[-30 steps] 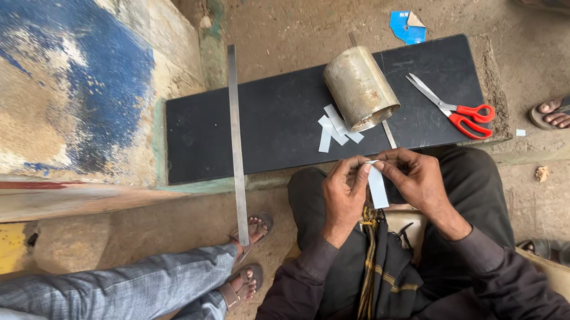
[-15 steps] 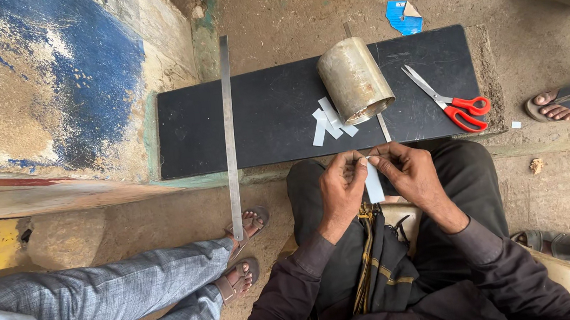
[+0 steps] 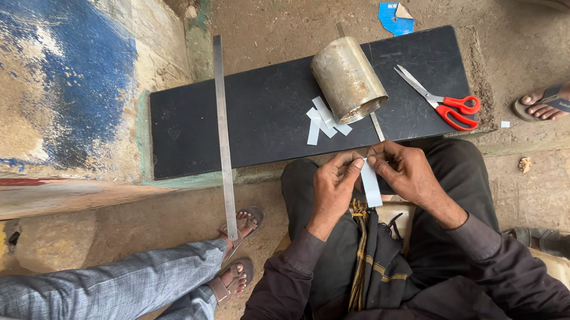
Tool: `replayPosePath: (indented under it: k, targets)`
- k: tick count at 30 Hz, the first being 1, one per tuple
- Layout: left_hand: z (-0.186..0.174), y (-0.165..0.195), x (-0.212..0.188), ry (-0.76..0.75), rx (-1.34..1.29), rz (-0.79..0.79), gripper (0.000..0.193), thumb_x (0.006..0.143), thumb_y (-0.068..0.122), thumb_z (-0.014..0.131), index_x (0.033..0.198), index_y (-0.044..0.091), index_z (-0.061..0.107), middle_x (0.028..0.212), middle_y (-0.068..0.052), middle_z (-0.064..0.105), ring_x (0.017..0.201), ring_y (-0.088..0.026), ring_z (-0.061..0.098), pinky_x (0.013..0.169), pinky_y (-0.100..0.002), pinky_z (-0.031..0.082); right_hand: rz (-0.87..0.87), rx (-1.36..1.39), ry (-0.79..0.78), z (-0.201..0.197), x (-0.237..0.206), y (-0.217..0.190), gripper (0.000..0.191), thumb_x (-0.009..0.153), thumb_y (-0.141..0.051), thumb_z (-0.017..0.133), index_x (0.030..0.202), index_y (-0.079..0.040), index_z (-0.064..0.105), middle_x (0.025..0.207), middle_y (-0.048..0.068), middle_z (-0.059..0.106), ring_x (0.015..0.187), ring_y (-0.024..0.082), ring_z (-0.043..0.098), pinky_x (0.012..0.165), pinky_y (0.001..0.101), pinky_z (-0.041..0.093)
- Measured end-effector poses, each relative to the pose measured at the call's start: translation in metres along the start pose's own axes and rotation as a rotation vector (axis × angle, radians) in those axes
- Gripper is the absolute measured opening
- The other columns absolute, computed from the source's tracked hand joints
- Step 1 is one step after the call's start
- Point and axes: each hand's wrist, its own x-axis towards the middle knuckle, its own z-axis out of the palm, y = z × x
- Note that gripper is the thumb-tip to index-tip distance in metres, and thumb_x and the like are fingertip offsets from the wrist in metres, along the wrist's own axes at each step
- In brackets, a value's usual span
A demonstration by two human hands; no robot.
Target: The person cuts white paper into strips with scissors, then folds and creases each strip by hand and stacks the finished strips on a black board beside a metal can. The cycle of cutting, folding and stacking repeats throughout the clip.
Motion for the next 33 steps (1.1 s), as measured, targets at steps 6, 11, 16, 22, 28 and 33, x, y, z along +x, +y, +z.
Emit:
replayPosePath:
  k: [6, 11, 16, 22, 28, 33]
  targets:
    - [-0.003, -0.004, 0.000, 0.045, 0.039, -0.018, 0.019, 0.103, 0.016, 0.067, 0.109, -0.002, 0.072, 0.082, -0.004, 0.072, 0.073, -0.005, 0.064, 0.062, -0.022, 0.051, -0.003, 0.215, 0.019, 0.009, 0.000, 0.013, 0.024, 0.100, -0.017, 0.064, 0.115, 0.001, 0.070, 0.084, 0.006, 0.075, 0.077, 0.011, 0.070, 0.069, 0.0277, 0.057]
    - [0.002, -0.014, 0.004, 0.201, -0.067, 0.006, 0.018, 0.100, 0.014, 0.070, 0.106, -0.003, 0.071, 0.090, -0.004, 0.075, 0.078, -0.005, 0.069, 0.067, -0.022, 0.057, 0.106, 0.593, -0.020, 0.019, -0.009, 0.021, 0.028, 0.096, -0.014, 0.066, 0.120, -0.001, 0.064, 0.100, 0.004, 0.074, 0.092, 0.012, 0.072, 0.082, 0.0307, 0.061]
    - [0.000, -0.021, 0.007, 0.264, -0.149, -0.039, 0.018, 0.099, 0.014, 0.072, 0.107, -0.002, 0.073, 0.095, -0.005, 0.074, 0.081, -0.009, 0.069, 0.071, -0.023, 0.057, 0.294, 0.683, -0.015, 0.033, -0.027, 0.034, 0.023, 0.090, -0.008, 0.073, 0.106, 0.008, 0.069, 0.089, 0.016, 0.077, 0.079, 0.023, 0.077, 0.076, 0.0363, 0.063]
    - [-0.009, -0.012, 0.003, 0.111, -0.110, -0.035, 0.034, 0.094, 0.015, 0.073, 0.125, 0.003, 0.068, 0.111, -0.007, 0.075, 0.100, -0.012, 0.071, 0.080, -0.023, 0.059, 0.217, 0.921, 0.259, 0.009, -0.004, 0.050, 0.017, 0.095, -0.005, 0.071, 0.109, 0.004, 0.068, 0.092, 0.015, 0.076, 0.081, 0.020, 0.075, 0.078, 0.0332, 0.062]
    - [-0.012, -0.015, 0.007, 0.014, 0.150, -0.004, 0.033, 0.097, 0.022, 0.074, 0.124, 0.004, 0.073, 0.111, -0.011, 0.077, 0.095, -0.013, 0.072, 0.078, -0.025, 0.060, 0.094, 0.439, 0.092, -0.010, 0.005, 0.040, 0.025, 0.092, -0.006, 0.075, 0.115, 0.003, 0.073, 0.085, 0.009, 0.077, 0.077, 0.010, 0.072, 0.073, 0.0241, 0.057]
    - [0.000, -0.025, 0.004, -0.098, 0.039, -0.092, 0.025, 0.098, 0.023, 0.075, 0.110, 0.000, 0.077, 0.093, -0.010, 0.078, 0.083, -0.012, 0.073, 0.071, -0.026, 0.059, 0.038, 0.370, 0.183, -0.002, 0.001, 0.033, 0.021, 0.091, -0.006, 0.078, 0.111, 0.001, 0.076, 0.087, 0.002, 0.073, 0.076, 0.004, 0.062, 0.069, 0.0208, 0.051]
